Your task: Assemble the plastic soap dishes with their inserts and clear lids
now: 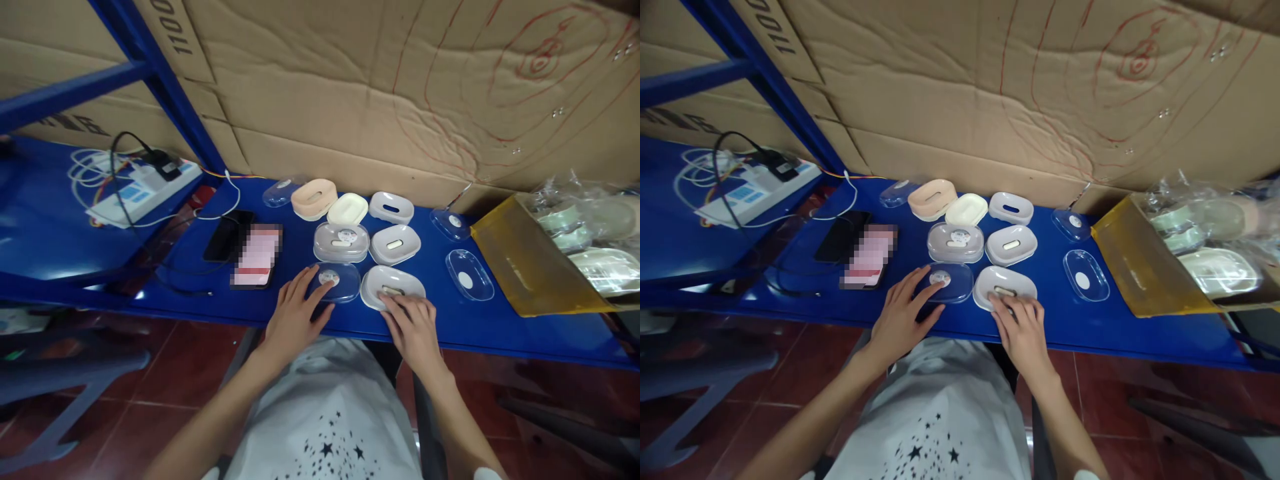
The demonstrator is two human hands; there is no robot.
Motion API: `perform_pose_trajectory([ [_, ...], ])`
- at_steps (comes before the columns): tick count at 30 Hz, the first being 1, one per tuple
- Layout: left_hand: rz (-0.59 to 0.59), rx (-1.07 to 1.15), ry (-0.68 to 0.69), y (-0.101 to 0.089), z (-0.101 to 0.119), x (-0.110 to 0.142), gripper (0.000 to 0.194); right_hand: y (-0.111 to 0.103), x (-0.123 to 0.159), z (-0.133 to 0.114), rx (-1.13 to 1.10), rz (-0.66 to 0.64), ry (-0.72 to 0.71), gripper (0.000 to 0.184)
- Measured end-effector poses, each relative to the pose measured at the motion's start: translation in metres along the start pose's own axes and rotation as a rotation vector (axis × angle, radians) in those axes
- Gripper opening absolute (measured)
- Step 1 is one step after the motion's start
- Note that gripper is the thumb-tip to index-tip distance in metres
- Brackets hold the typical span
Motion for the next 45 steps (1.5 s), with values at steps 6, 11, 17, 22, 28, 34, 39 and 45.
perform_pose_trajectory([
  [6, 0.095, 0.168, -0.034, -0.007, -0.01, 0.004, 0.044, 0.004, 0.001, -0.002, -0.059, -0.01, -0.002, 0.053],
  [11, 0.133, 0.268, -0.065, -0.011, -0.015, 0.004, 0.046, 0.005, -0.001, -0.004, -0.117, -0.075, -0.062, 0.058],
  [17, 0.129, 0.358, -0.073, -0.02, -0.012, 0.005, 0.041, 0.011, -0.006, -0.012, -0.29, -0.13, -0.123, 0.064],
  [22, 0.134, 0.446, 0.019, -0.027, 0.014, -0.004, 0.04, -0.005, 0.002, 0.008, -0.426, 0.127, 0.019, 0.069],
  [28, -0.017, 0.407, 0.249, 0.001, 0.058, -0.02, 0.042, -0.012, 0.017, 0.028, -0.296, 0.121, 0.141, 0.069],
  [34, -0.054, 0.324, 0.295, 0.012, 0.06, -0.02, 0.04, -0.005, 0.019, 0.024, -0.355, 0.027, 0.081, 0.063],
  [39, -0.07, 0.26, 0.361, 0.006, 0.059, -0.02, 0.041, -0.003, 0.017, 0.021, -0.318, 0.055, 0.012, 0.067],
  [45, -0.135, 0.194, 0.396, 0.007, 0.058, -0.021, 0.039, -0.004, 0.018, 0.018, -0.222, 0.035, -0.034, 0.069],
])
Point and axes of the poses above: each hand's wrist, its own x-axis away from the middle knuckle, its own y-axis out of the palm, z = x × y, the point moved 7 cm from there along -x, towards the middle knuckle, and after that the axes turned 13 degrees about -y, right-handed, at the moved point
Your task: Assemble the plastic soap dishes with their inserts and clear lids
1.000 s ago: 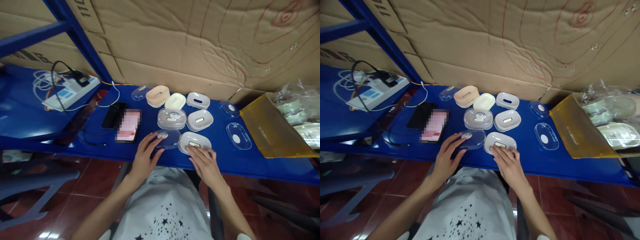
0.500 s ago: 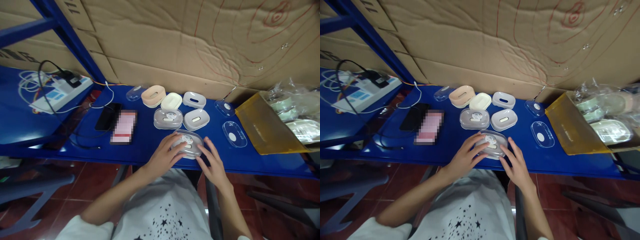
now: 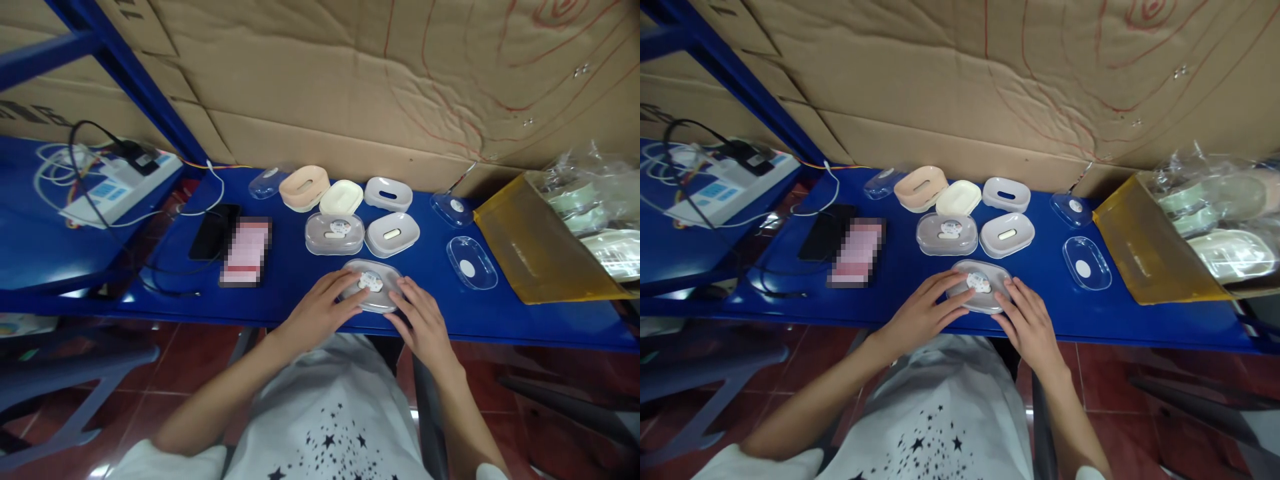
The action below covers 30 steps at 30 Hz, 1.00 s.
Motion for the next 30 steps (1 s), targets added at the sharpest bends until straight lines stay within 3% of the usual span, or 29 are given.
perform_pose_trajectory([
  [8, -0.064, 0.014, -0.032, 0.002, -0.009, -0.01, 0.058, 0.005, -0.009, 0.005, 0.019, -0.071, 0.031, 0.066],
  [12, -0.045, -0.055, -0.048, 0.002, -0.004, -0.018, 0.05, 0.0, -0.004, 0.013, 0.044, -0.088, 0.038, 0.065],
  [18, -0.061, -0.124, -0.037, 0.028, 0.035, -0.034, 0.058, -0.053, 0.061, 0.08, 0.479, 0.086, 0.413, 0.057],
  [21, -0.081, -0.127, -0.069, 0.049, 0.049, -0.053, 0.061, -0.064, 0.089, 0.096, 0.545, 0.056, 0.448, 0.043],
  [26, -0.102, -0.034, -0.049, 0.069, 0.061, -0.072, 0.076, -0.068, 0.113, 0.08, 0.479, 0.031, 0.379, 0.026],
  [30, -0.092, -0.057, -0.006, 0.055, 0.055, -0.07, 0.071, -0.068, 0.123, 0.067, 0.424, 0.035, 0.352, 0.023],
])
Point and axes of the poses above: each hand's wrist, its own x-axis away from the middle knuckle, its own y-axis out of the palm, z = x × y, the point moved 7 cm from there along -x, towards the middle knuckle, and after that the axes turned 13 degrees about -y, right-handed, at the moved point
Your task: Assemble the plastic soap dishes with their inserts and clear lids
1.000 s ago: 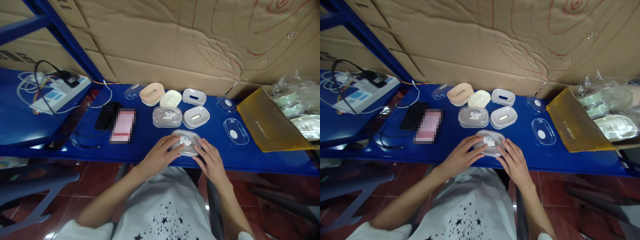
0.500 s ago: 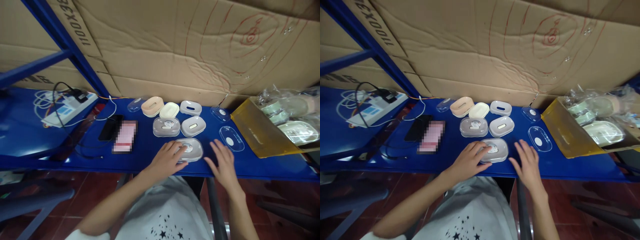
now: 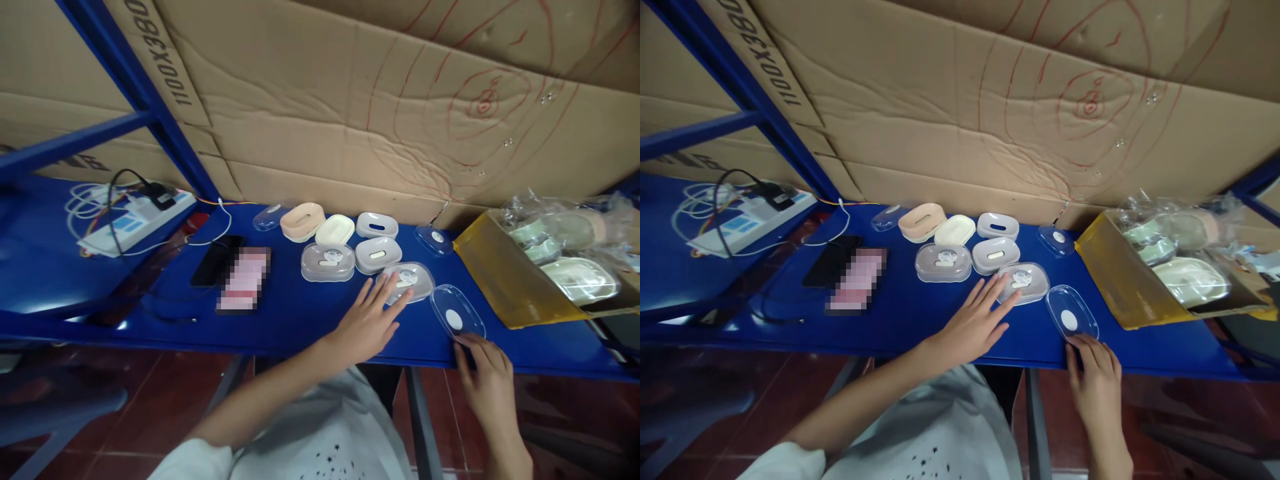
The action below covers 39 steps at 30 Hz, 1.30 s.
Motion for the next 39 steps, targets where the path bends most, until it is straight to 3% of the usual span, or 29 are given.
perform_pose_trajectory([
  [3, 0.032, -0.076, -0.136, -0.032, -0.03, -0.011, 0.055, 0.004, -0.002, 0.0, 0.012, 0.023, 0.023, 0.024],
  [6, -0.073, -0.205, -0.386, -0.06, -0.08, -0.041, 0.044, 0.011, -0.021, -0.002, 0.057, 0.06, 0.052, 0.035],
  [9, -0.108, -0.282, -0.533, -0.078, -0.124, -0.08, 0.043, 0.012, -0.063, -0.014, 0.003, 0.102, -0.007, 0.044],
  [12, -0.218, -0.315, -0.616, -0.074, -0.154, -0.113, 0.038, 0.009, -0.12, -0.04, -0.11, 0.083, -0.154, 0.04],
  [16, -0.361, -0.334, -0.665, -0.059, -0.166, -0.138, 0.04, 0.02, -0.183, -0.083, -0.159, -0.013, -0.337, 0.035],
  [19, -0.4, -0.343, -0.694, -0.054, -0.169, -0.147, 0.041, 0.047, -0.203, -0.104, -0.171, -0.12, -0.445, 0.036],
  [22, -0.392, -0.333, -0.705, -0.057, -0.173, -0.151, 0.04, 0.073, -0.211, -0.098, -0.175, -0.186, -0.43, 0.036],
  [25, -0.306, -0.307, -0.684, -0.074, -0.172, -0.152, 0.033, 0.083, -0.223, -0.074, -0.171, -0.208, -0.35, 0.04],
  [29, -0.123, -0.273, -0.587, -0.109, -0.144, -0.129, 0.025, 0.096, -0.255, -0.043, -0.112, -0.304, -0.263, 0.047],
  [32, -0.069, -0.233, -0.458, -0.117, -0.107, -0.079, 0.022, 0.112, -0.282, -0.026, -0.094, -0.373, -0.243, 0.052],
  [35, -0.028, -0.172, -0.281, -0.105, -0.071, -0.013, 0.015, 0.131, -0.302, -0.014, -0.086, -0.444, -0.24, 0.048],
  [39, -0.088, -0.083, -0.201, -0.068, -0.059, 0.057, 0.017, 0.133, -0.316, -0.007, -0.078, -0.457, -0.248, 0.032],
])
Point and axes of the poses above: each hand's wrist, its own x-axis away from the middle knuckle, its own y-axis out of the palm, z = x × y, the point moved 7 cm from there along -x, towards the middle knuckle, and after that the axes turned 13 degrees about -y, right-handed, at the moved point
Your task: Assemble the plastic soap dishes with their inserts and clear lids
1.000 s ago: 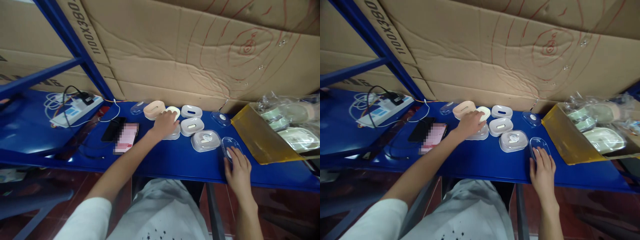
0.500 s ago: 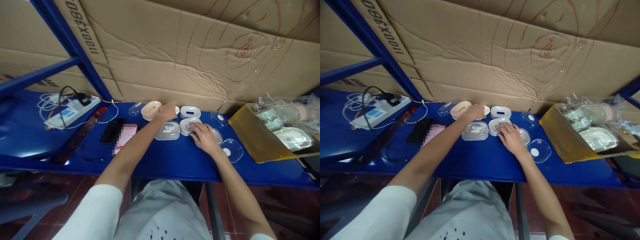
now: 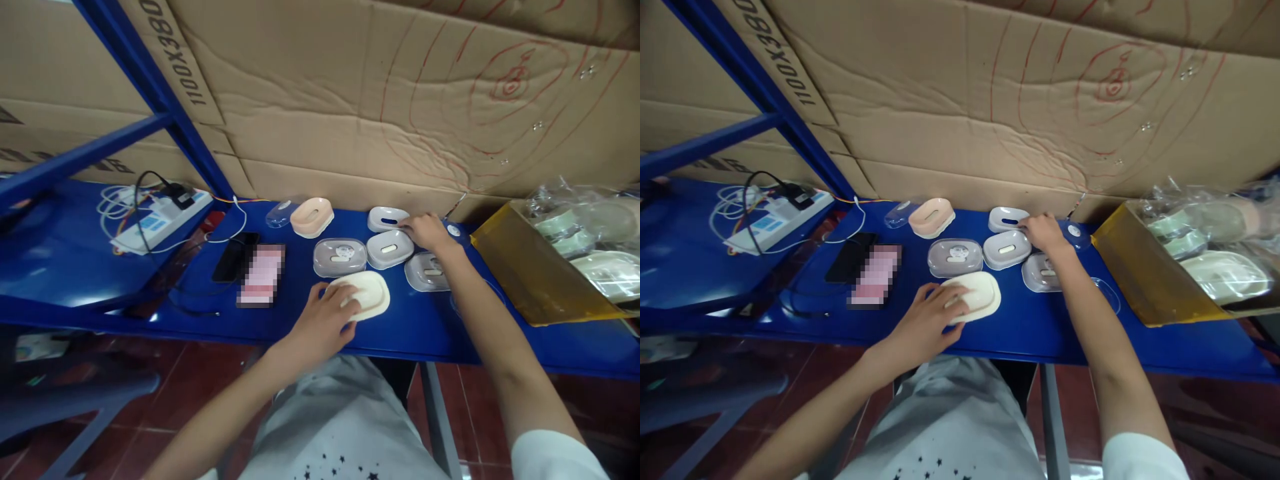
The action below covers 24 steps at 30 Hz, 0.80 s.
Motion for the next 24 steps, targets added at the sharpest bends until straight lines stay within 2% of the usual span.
perform_pose_trajectory([
  [3, -0.013, 0.034, -0.001, 0.019, -0.011, 0.021, 0.018, -0.017, 0.014, -0.004, 0.013, 0.063, 0.011, 0.031],
  [6, 0.011, 0.113, 0.047, 0.021, -0.018, 0.031, 0.023, -0.037, 0.052, -0.025, -0.009, 0.206, 0.005, 0.033],
  [9, 0.062, 0.224, 0.031, 0.016, -0.028, 0.042, 0.034, -0.053, 0.11, -0.071, -0.16, 0.462, -0.128, 0.026],
  [11, 0.078, 0.282, -0.053, 0.015, -0.038, 0.048, 0.048, -0.049, 0.147, -0.108, -0.268, 0.504, -0.217, 0.026],
  [14, 0.063, 0.362, -0.178, 0.02, -0.051, 0.054, 0.072, -0.03, 0.185, -0.152, -0.384, 0.482, -0.229, 0.031],
  [16, 0.034, 0.416, -0.223, 0.025, -0.056, 0.054, 0.083, -0.016, 0.195, -0.172, -0.449, 0.459, -0.214, 0.032],
  [19, -0.021, 0.454, -0.228, 0.03, -0.059, 0.052, 0.09, 0.0, 0.195, -0.19, -0.512, 0.417, -0.228, 0.031],
  [24, -0.036, 0.411, -0.177, 0.031, -0.059, 0.052, 0.08, 0.007, 0.186, -0.206, -0.515, 0.371, -0.327, 0.035],
])
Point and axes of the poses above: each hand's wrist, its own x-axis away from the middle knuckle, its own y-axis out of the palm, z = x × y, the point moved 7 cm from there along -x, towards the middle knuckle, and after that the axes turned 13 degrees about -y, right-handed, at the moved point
